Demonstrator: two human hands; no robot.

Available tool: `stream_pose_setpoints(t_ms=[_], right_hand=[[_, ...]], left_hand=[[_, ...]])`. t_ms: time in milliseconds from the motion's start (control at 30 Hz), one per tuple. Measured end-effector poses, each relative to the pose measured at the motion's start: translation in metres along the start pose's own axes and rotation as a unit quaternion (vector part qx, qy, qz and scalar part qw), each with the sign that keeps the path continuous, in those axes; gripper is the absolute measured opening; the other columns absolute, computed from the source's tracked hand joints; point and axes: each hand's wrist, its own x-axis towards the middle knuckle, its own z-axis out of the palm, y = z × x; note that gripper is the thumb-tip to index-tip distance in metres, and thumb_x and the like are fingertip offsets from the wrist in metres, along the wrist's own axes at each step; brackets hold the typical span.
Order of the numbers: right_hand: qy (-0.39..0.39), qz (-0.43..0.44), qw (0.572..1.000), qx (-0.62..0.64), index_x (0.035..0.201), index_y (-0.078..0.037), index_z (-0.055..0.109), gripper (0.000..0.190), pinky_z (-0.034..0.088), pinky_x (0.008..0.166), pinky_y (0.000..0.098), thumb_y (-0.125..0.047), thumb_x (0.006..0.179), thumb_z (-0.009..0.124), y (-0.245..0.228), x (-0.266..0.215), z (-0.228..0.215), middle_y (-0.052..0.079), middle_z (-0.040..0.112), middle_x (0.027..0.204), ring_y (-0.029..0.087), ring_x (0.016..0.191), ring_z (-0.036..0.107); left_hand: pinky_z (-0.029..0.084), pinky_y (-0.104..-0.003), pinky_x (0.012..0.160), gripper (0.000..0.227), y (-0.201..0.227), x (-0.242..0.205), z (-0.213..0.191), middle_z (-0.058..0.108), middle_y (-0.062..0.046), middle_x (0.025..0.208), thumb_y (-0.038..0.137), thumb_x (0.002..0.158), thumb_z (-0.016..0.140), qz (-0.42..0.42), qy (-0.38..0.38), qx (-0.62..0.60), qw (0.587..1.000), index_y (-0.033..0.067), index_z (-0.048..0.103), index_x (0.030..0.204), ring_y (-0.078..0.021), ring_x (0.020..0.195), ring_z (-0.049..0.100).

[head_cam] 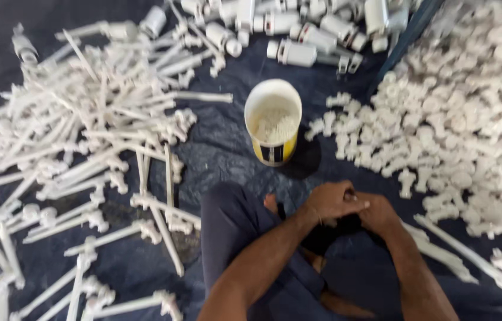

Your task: The person sits on a tarp and repeatedly assembles white plastic components by hand. They pick up a long rod and a connector piece, insert the rod into the connector, and place the finished assembly on a pile to the left. This process is repeated continuously.

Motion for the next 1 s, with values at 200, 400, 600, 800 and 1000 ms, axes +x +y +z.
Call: stream_pose_setpoints(t_ms=[200,400,600,800,1000], right_hand=[[0.061,-0.315,0.925,-0.203,0.098,-0.008,0.068,0.016,0.055,0.058,0.0414,-0.009,0.085,0.059,0.037,0.01,0.017,0.01,0.07,0.086,0.033,0.074,0.07],[0.043,-0.205,0.965,-0.158,0.1,-0.007,0.069,0.011,0.056,0.062,0.041,-0.006,0.092,0.062,0.054,0.008,0.025,0.011,0.07,0.09,0.033,0.079,0.07],[0.049,-0.32,0.91,-0.26,0.103,-0.006,0.069,0.025,0.057,0.068,0.0405,-0.009,0.08,0.059,0.045,0.02,0.016,0.013,0.073,0.098,0.034,0.085,0.072],[0.012,0.005,1.0,0.027,0.114,-0.011,0.073,0.025,0.056,0.068,0.043,-0.026,0.102,0.057,0.017,0.015,0.006,0.02,0.075,0.094,0.038,0.084,0.073],[0.052,-0.182,0.964,-0.188,0.116,-0.011,0.072,0.029,0.057,0.07,0.0433,-0.014,0.09,0.06,0.005,0.021,-0.003,0.015,0.076,0.1,0.037,0.085,0.074]], left_hand=[[0.057,-0.042,0.085,0.088,0.002,-0.004,0.001,0.075,-0.018,0.109,0.08,0.077,0.06,-0.021,-0.022,-0.003,1.0,0.005,0.068,0.121,-0.0341,0.102,0.073],[0.057,-0.042,0.088,0.088,0.002,-0.001,0.002,0.075,-0.017,0.111,0.08,0.075,0.06,-0.024,-0.017,-0.002,1.0,0.0054,0.069,0.121,-0.0345,0.104,0.072],[0.057,-0.043,0.088,0.086,-0.001,0.003,0.001,0.076,-0.017,0.11,0.081,0.077,0.059,-0.001,-0.007,0.031,1.0,0.0075,0.07,0.122,-0.0353,0.103,0.073],[0.056,-0.045,0.086,0.084,0.0,0.009,-0.007,0.077,-0.016,0.108,0.079,0.076,0.06,-0.003,0.0,0.033,0.999,0.008,0.071,0.12,-0.0357,0.101,0.073],[0.057,-0.043,0.087,0.086,0.007,0.013,-0.019,0.078,-0.016,0.108,0.08,0.076,0.059,-0.002,-0.002,0.027,1.0,0.0078,0.071,0.12,-0.0346,0.101,0.075]])
